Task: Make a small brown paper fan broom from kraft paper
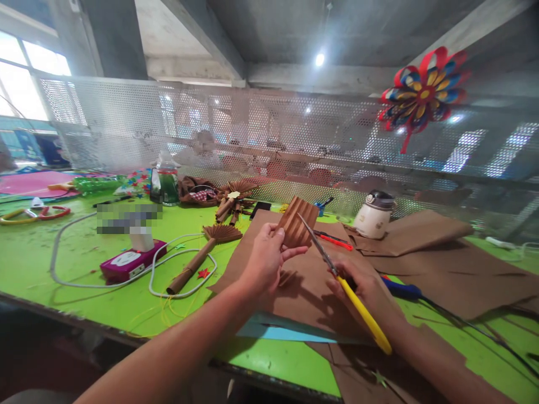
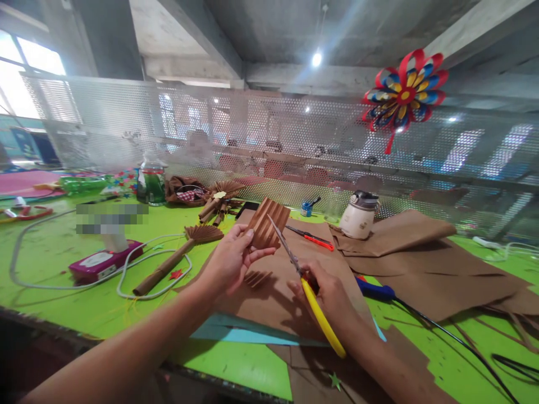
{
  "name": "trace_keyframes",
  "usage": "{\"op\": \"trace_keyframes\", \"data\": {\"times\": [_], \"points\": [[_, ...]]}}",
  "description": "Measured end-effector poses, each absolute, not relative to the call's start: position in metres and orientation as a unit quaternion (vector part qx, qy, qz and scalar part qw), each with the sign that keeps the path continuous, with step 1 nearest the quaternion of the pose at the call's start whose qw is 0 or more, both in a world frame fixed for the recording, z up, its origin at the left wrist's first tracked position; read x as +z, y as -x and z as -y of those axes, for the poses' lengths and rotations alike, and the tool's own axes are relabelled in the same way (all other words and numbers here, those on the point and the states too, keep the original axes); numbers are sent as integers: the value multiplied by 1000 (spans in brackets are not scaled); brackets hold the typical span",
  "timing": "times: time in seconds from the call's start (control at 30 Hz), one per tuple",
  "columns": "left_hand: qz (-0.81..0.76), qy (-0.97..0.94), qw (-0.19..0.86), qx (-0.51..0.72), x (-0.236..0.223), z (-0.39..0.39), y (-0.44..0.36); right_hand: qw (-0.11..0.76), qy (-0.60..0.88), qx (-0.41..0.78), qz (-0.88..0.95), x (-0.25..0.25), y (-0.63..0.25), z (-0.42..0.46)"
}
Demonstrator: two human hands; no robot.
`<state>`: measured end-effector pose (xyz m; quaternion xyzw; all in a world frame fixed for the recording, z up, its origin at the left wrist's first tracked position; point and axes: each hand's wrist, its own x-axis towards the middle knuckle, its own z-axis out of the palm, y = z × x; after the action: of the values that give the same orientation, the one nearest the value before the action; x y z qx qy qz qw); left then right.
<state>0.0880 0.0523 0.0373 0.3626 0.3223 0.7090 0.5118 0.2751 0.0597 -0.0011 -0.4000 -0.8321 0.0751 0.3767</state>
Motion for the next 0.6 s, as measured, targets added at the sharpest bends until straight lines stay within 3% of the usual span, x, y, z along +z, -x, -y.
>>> {"op": "trace_keyframes", "data": {"times": [0.6], "points": [[-312, -357, 561, 679, 30, -45, -100, 399, 406, 72, 819, 0, -268, -57]]}}
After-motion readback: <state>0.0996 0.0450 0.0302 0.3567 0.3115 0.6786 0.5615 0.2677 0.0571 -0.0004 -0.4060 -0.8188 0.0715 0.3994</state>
